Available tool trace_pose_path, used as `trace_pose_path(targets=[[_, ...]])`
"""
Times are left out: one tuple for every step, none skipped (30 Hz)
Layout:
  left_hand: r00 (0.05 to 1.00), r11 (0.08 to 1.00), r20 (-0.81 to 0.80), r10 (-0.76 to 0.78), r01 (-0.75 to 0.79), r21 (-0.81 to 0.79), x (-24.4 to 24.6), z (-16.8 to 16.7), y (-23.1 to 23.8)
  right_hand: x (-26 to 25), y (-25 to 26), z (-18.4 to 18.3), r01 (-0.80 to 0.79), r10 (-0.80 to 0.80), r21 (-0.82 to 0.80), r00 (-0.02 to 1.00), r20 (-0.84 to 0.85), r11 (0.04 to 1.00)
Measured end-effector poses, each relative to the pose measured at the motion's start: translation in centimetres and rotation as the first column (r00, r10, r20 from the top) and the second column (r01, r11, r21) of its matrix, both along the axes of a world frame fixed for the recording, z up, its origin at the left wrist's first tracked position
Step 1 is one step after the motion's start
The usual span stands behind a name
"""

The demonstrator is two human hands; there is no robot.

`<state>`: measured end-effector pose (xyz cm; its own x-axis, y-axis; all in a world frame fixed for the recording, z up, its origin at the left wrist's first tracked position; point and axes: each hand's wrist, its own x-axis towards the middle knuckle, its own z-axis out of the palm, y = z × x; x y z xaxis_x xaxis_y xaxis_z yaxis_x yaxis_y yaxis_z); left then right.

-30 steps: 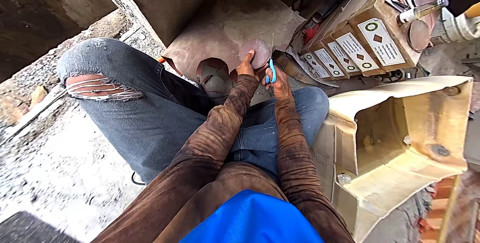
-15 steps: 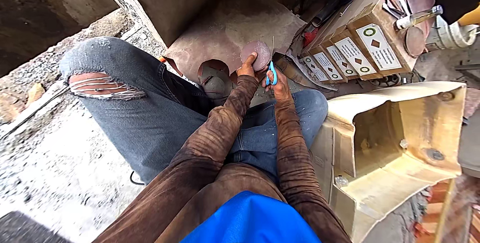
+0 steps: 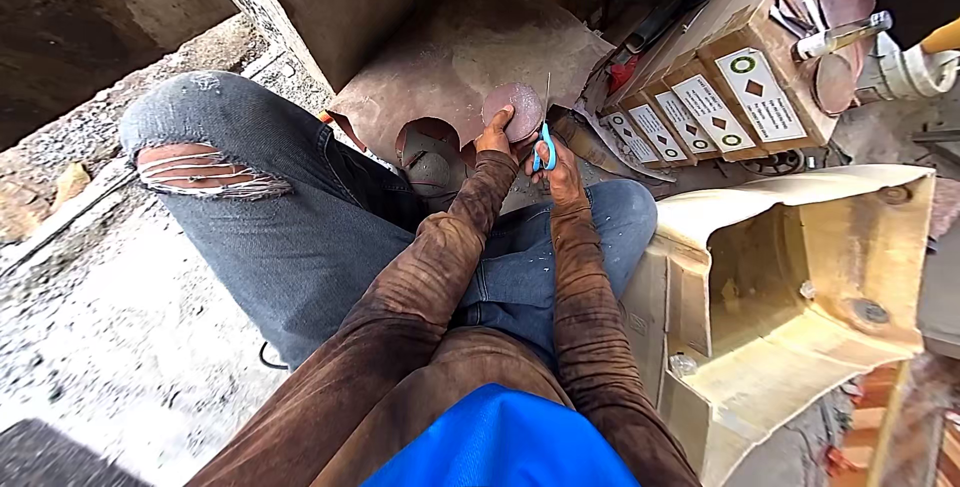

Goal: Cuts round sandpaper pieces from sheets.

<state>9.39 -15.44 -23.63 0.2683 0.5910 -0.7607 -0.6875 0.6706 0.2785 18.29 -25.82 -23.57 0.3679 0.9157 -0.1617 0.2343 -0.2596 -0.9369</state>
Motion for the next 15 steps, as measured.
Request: trace_pose_path(targets=[[1.0, 1.0, -0.023, -0.003, 0.003, -0.014, 0.0, 0.0, 0.0, 0.0, 0.0, 0.0, -0.002, 0.002, 0.0, 1.0, -0.005, 1.0], [0.999, 1.0, -0.05, -0.006, 0.005, -0.027, 0.1, -0.1, 0.1, 0.0, 0.0, 0.0, -0.003, 0.003, -0.004, 1.0, -0.013, 1.0], [0.997, 0.999, -0.081, -0.008, 0.005, -0.037, 0.2, -0.3, 0.1, 0.0, 0.0, 0.2, -0.003, 0.003, -0.017, 1.0, -0.02, 1.0], [0.993, 0.999, -0.114, -0.012, 0.007, -0.045, 0.3, -0.4, 0.2, -0.1, 0.0, 0.4, -0.002, 0.001, -0.042, 1.0, -0.022, 0.999], [0.99, 0.999, -0.137, -0.022, 0.015, -0.052, 0.2, -0.6, 0.2, -0.1, -0.1, 0.9, 0.0, -0.002, -0.084, 1.0, -0.017, 0.996], [0.987, 0.998, -0.156, -0.036, 0.027, -0.056, 0.2, -0.6, 0.2, -0.1, -0.4, 1.6, -0.009, 0.009, -0.154, 1.0, 0.0, 0.988], [0.984, 0.997, -0.172, -0.044, 0.033, -0.065, 0.2, -0.7, 0.1, -0.3, -0.8, 2.7, -0.028, 0.035, -0.246, 0.999, 0.025, 0.969], [0.982, 0.996, -0.179, -0.056, 0.043, -0.072, 0.1, -0.8, 0.0, -0.5, -1.4, 4.1, -0.059, 0.084, -0.347, 0.995, 0.059, 0.936], [0.982, 0.996, -0.178, -0.062, 0.05, -0.072, 0.0, -0.9, 0.0, -0.2, -2.2, 5.2, -0.092, 0.141, -0.421, 0.986, 0.086, 0.902], [0.983, 0.997, -0.173, -0.057, 0.047, -0.064, -0.2, -1.1, 0.2, 0.1, -3.0, 6.1, -0.114, 0.172, -0.462, 0.981, 0.086, 0.88], [0.985, 0.998, -0.165, -0.046, 0.036, -0.058, -0.4, -1.2, 0.4, 0.4, -4.0, 6.9, -0.111, 0.165, -0.459, 0.983, 0.079, 0.882], [0.987, 0.998, -0.158, -0.037, 0.028, -0.057, -0.6, -1.4, 0.6, 0.7, -4.9, 7.5, -0.089, 0.126, -0.406, 0.99, 0.066, 0.909], [0.989, 0.998, -0.145, -0.031, 0.023, -0.056, -0.6, -1.5, 0.7, 1.1, -5.6, 7.9, -0.036, 0.052, -0.311, 0.998, 0.043, 0.95], [0.991, 0.998, -0.134, -0.024, 0.016, -0.058, -0.4, -1.6, 0.6, 1.3, -5.9, 8.1, 0.059, -0.057, -0.208, 0.998, 0.016, 0.976], [0.992, 0.998, -0.12, -0.024, 0.016, -0.062, -0.2, -1.6, 0.3, 1.1, -5.7, 8.3, 0.181, -0.184, -0.136, 0.983, -0.01, 0.974]])
